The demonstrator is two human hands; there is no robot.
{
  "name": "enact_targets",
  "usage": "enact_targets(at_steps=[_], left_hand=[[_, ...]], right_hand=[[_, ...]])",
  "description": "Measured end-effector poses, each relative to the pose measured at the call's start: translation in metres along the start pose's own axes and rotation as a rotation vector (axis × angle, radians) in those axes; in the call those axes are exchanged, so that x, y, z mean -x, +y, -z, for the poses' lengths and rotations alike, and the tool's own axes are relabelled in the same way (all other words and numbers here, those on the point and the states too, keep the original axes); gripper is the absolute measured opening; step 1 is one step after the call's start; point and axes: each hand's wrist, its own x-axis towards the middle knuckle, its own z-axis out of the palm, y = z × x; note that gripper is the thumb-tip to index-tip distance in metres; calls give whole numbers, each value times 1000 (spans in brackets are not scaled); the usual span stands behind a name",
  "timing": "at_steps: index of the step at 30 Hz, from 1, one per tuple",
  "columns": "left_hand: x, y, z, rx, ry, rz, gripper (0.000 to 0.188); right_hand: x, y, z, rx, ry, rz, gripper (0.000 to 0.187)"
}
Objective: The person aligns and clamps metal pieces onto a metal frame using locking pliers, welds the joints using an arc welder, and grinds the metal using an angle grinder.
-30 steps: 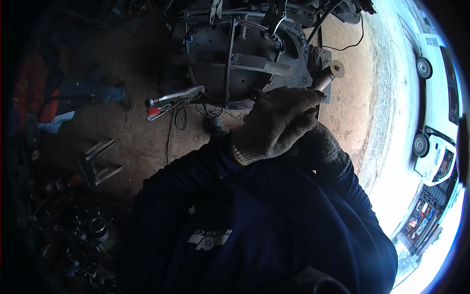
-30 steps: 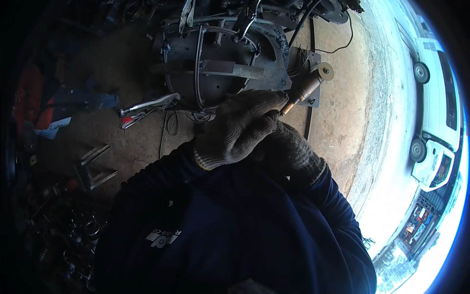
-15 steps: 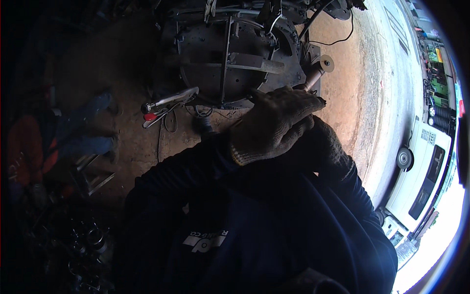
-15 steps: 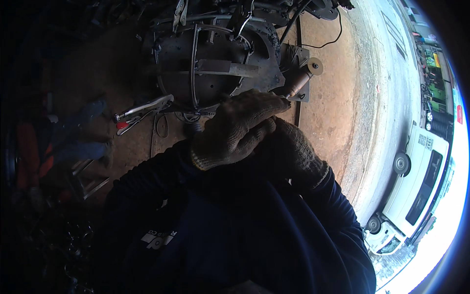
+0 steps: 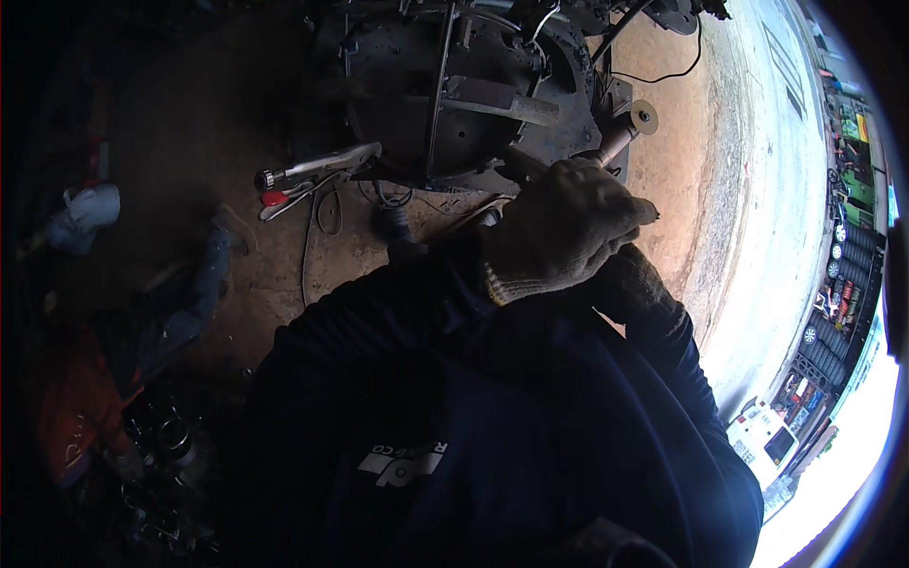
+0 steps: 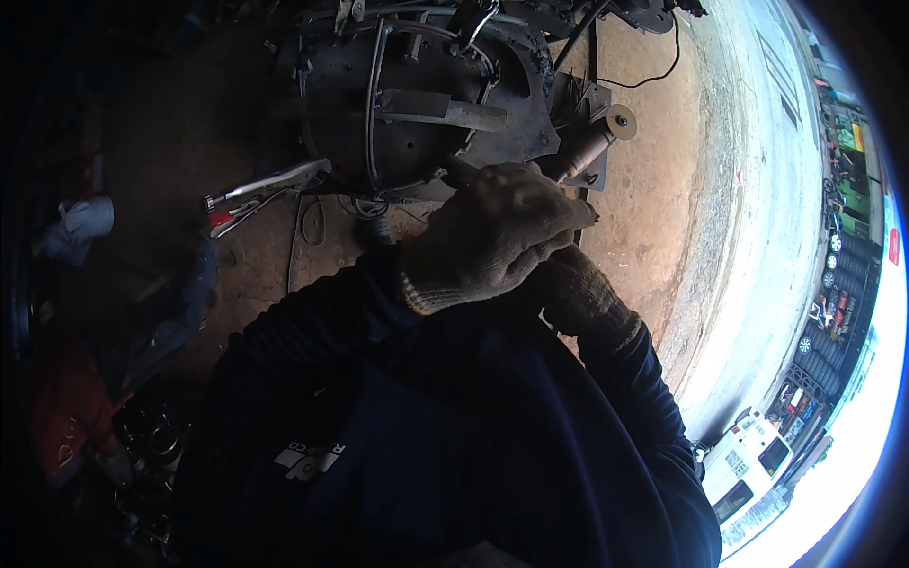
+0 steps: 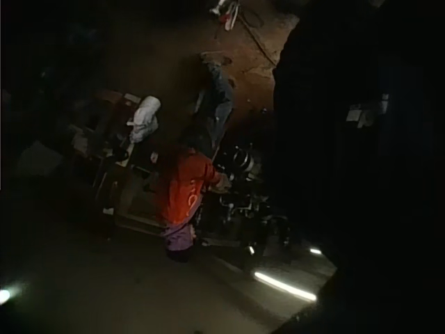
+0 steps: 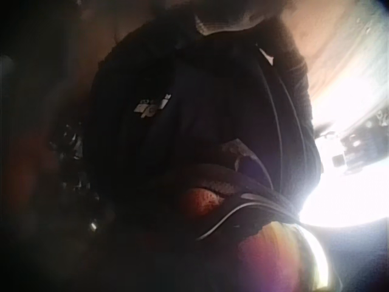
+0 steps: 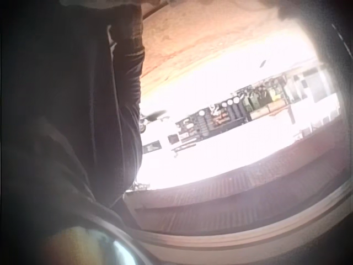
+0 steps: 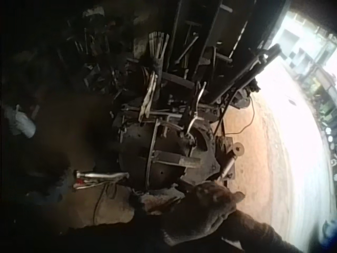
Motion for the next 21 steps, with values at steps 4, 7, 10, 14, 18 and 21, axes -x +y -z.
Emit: enact_targets(at_steps=[4, 7, 10, 14, 18, 21], left_hand=[[-7, 14, -2, 41, -123, -100, 26], [-10, 31, -10, -21, -237, -143, 28], [-11, 46, -14, -108, -335, -183, 34], [-8, 40, -23, -91, -146, -194, 58], [9, 29, 6, -337, -376, 55, 80], [32, 15, 5, -533, -431, 67, 89]], right_hand=[[7, -14, 4, -151, 53, -83, 35], [9, -28, 2, -244, 102, -147, 35], [10, -37, -1, -349, 152, -215, 36], [11, -46, -2, -482, 200, -324, 37], [15, -63, 1, -583, 214, -435, 38], [12, -70, 6, -634, 190, -480, 40]])
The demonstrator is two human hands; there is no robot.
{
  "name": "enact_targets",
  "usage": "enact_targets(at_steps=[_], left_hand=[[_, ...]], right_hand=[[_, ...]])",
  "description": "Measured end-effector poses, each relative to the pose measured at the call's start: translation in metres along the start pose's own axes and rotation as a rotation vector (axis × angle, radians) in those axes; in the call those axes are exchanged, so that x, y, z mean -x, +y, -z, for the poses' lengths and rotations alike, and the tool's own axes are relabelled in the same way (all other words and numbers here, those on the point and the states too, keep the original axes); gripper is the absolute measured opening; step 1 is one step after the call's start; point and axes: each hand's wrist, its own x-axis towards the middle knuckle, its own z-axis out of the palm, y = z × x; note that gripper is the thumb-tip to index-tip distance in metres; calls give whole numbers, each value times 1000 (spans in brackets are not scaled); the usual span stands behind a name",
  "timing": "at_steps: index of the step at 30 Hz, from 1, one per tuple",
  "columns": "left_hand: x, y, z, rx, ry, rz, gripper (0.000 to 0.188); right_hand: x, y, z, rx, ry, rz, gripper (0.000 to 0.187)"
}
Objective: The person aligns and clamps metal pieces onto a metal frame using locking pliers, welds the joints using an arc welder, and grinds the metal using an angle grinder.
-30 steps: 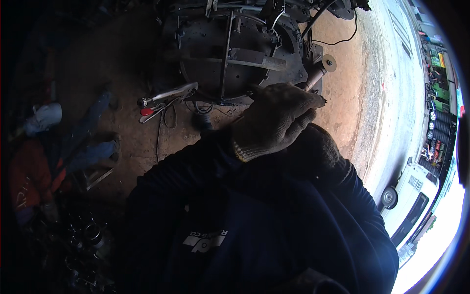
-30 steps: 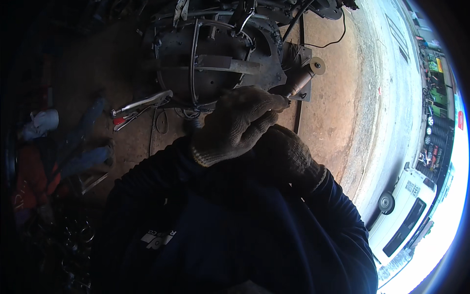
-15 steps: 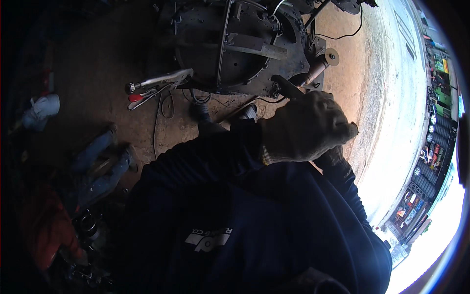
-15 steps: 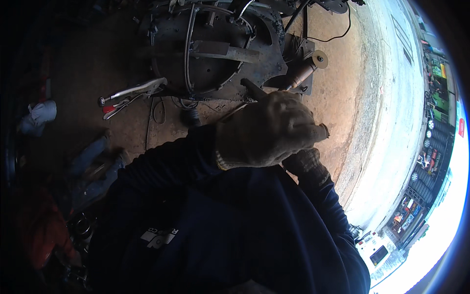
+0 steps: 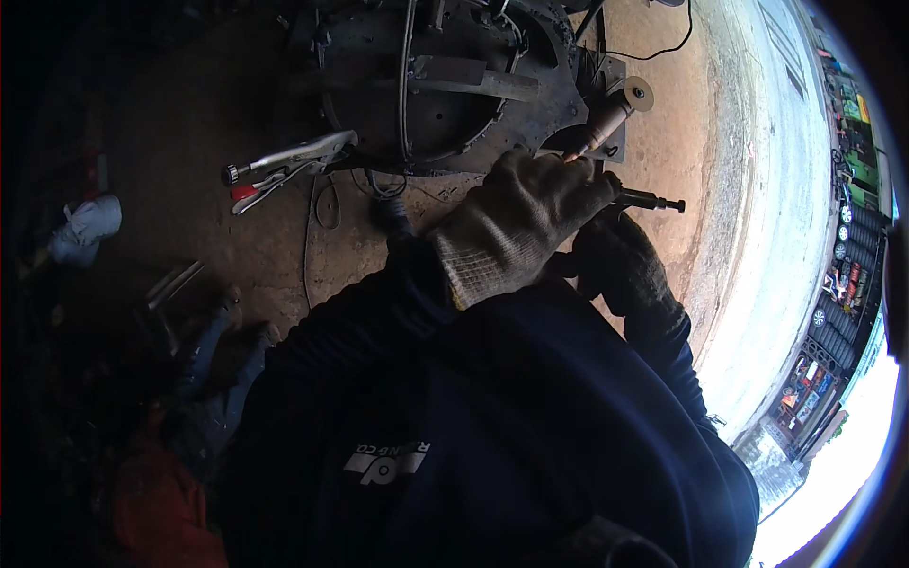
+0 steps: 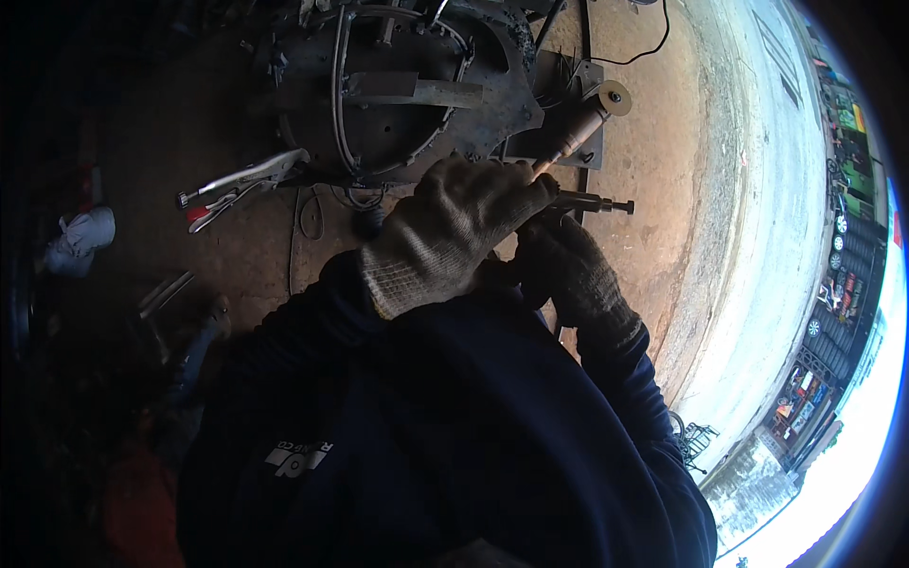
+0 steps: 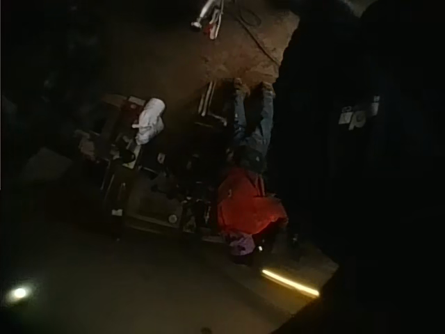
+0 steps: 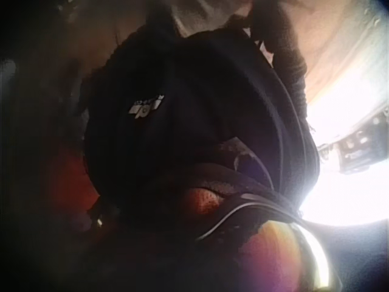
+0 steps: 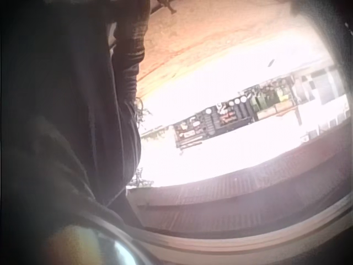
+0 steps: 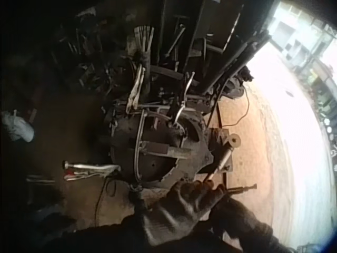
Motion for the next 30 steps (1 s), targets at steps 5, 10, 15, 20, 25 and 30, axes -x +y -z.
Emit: enact_targets(at_steps=[5, 10, 15, 20, 25, 30], left_hand=[[4, 1, -4, -47, -167, 148, 86], [20, -9, -8, 398, -90, 282, 67], [21, -31, 19, 623, -285, 381, 52], [24, -40, 37, 393, -491, 410, 49], [24, -43, 39, 309, -634, 459, 51], [26, -45, 52, 362, -723, 478, 50]], right_hand=[[0, -9, -3, -73, -147, 5, 45], [-6, -5, 5, 50, -337, 168, 53], [-20, 8, 18, 10, -149, 578, 121], [8, -31, -4, 919, 167, 817, 133], [-13, -48, -45, 1468, -251, 341, 114], [-24, -64, -56, 1416, -400, 263, 107]])
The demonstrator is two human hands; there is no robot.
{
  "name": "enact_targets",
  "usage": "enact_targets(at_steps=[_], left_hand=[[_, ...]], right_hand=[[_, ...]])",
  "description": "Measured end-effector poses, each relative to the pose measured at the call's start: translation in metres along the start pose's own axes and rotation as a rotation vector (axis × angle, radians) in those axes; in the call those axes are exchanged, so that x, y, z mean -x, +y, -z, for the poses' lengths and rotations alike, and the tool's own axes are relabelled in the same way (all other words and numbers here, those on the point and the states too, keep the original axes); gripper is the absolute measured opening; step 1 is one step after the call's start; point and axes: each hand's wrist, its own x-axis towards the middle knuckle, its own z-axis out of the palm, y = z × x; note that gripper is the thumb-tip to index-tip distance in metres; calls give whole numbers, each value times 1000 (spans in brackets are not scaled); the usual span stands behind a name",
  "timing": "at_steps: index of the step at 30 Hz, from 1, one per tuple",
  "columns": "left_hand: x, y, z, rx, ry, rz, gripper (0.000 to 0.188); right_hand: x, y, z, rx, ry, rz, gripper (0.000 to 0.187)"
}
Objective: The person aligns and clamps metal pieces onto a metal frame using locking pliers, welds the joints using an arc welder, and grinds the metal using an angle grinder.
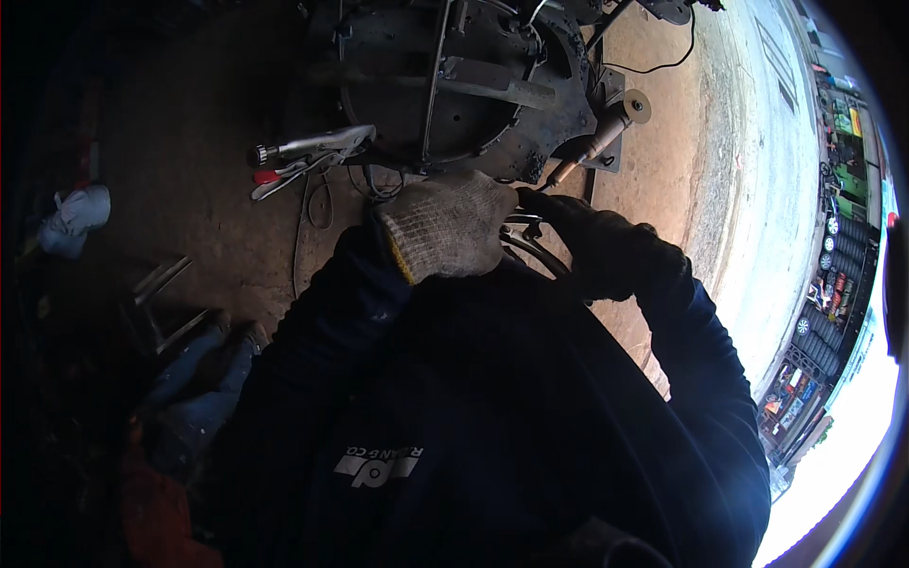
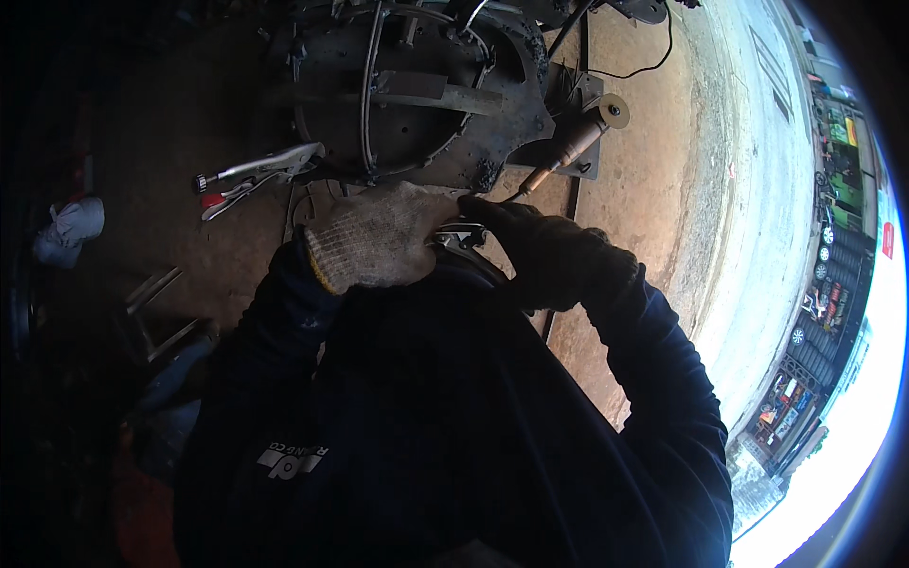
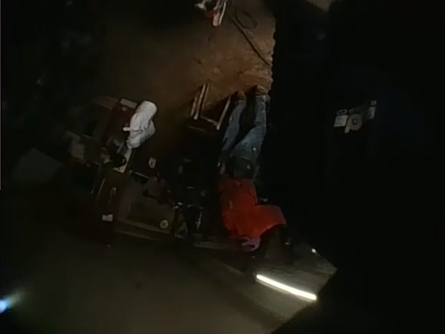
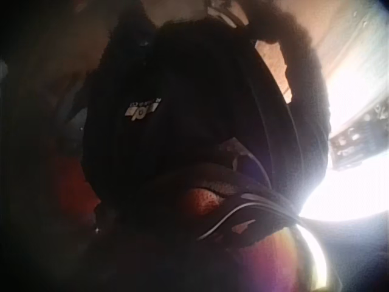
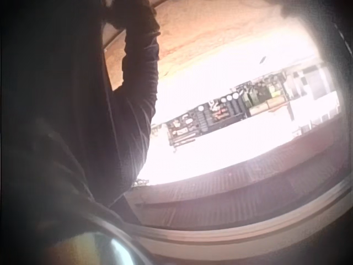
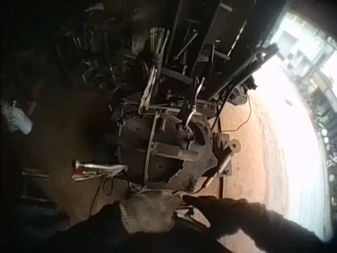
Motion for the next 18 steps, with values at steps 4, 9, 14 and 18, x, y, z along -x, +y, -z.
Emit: enact_targets(at_steps=[4, 9, 14, 18], left_hand=[[11, -4, 15, 107, -4, -16, 56], [33, -22, 8, 816, 317, -227, 74], [34, -50, -38, 1316, 304, -166, 73], [13, -27, -45, 1213, 222, -29, 69]], right_hand=[[-12, -4, 17, -169, -252, -145, 106], [-6, 27, 15, -548, -257, -20, 108], [-14, 54, -6, -946, -230, 154, 79], [-17, 18, 12, -633, -146, -166, 71]])
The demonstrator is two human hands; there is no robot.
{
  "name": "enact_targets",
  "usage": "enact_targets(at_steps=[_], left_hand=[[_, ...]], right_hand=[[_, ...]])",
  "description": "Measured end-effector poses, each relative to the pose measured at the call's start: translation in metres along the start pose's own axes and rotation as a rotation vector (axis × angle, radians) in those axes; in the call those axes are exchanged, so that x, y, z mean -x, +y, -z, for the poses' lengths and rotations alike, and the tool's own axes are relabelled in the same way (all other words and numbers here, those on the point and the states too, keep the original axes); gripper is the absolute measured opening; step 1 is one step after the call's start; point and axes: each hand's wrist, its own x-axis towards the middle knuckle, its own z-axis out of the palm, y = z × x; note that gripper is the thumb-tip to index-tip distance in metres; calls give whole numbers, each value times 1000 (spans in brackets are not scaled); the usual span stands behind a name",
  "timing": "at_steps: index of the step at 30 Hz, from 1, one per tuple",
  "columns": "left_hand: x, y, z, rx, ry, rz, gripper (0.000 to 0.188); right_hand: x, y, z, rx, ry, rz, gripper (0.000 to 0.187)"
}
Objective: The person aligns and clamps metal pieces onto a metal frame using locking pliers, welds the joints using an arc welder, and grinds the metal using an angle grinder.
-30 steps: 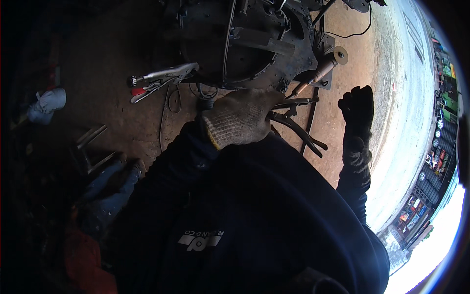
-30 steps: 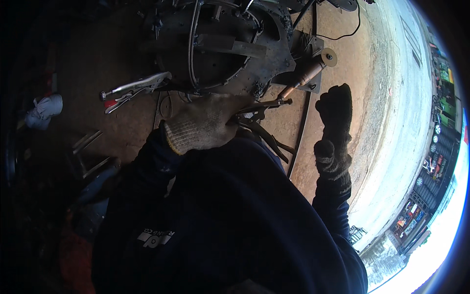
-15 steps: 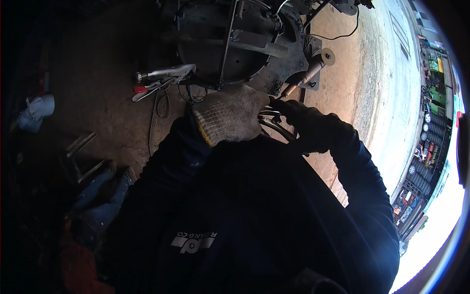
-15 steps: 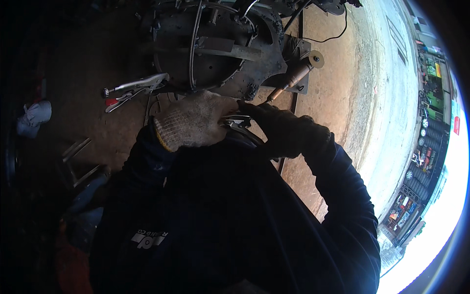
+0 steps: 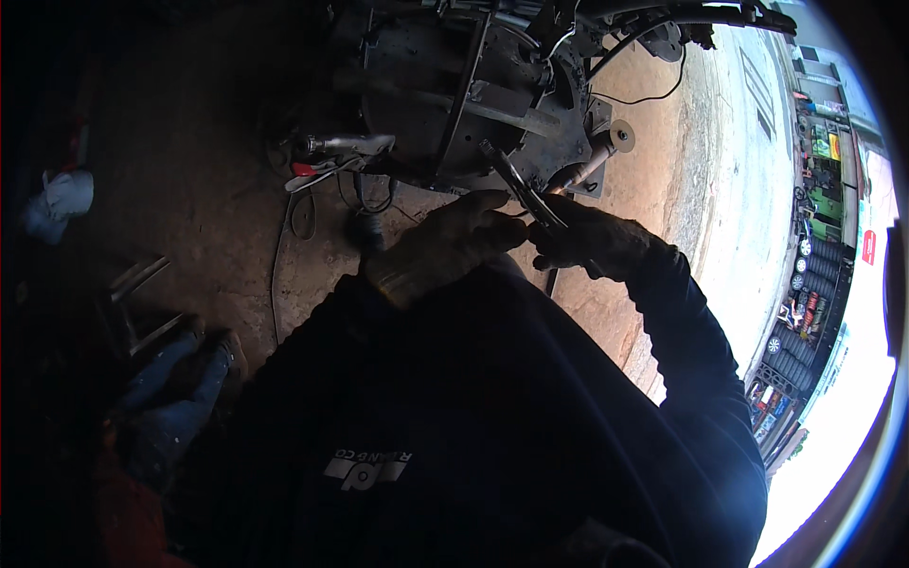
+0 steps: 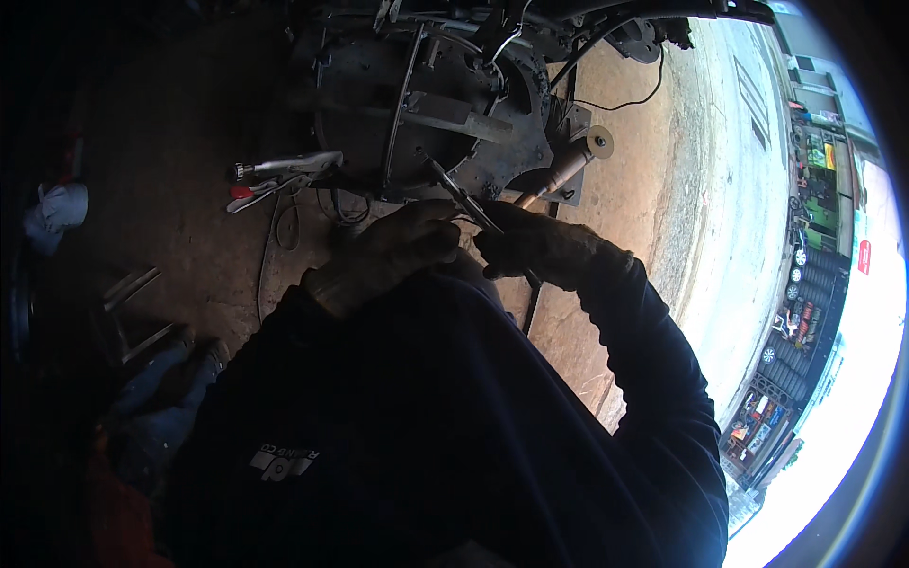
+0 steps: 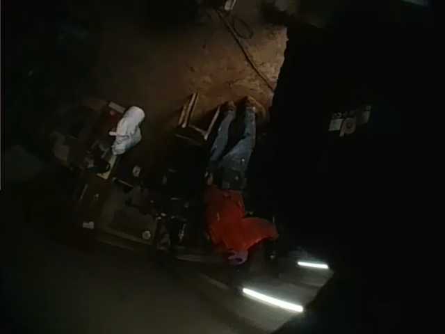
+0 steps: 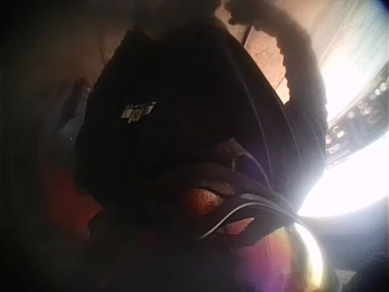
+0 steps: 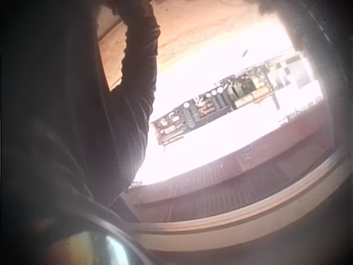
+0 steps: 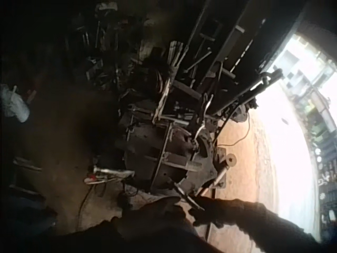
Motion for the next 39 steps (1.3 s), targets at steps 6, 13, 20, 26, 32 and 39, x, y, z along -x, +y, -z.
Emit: enact_targets(at_steps=[6, 13, 20, 26, 32, 39], left_hand=[[-17, 3, -22, -246, 10, -105, 52], [0, -21, -21, -426, 1025, -508, 22], [-30, -23, 11, -619, 1201, -615, 18], [-26, -10, 21, -607, 1030, -592, 19], [-28, -8, 27, -405, 952, -617, 25], [-26, -6, 23, -330, 969, -515, 22]], right_hand=[[-18, -1, 17, -345, 20, -5, 59], [-36, 3, 44, -119, -119, 88, 61], [-48, -25, 44, 115, -42, 53, 62], [-42, -35, 42, 11, -31, 53, 63], [-33, -63, 27, 1, -12, 204, 67], [-28, -93, 28, 207, 26, -18, 72]])
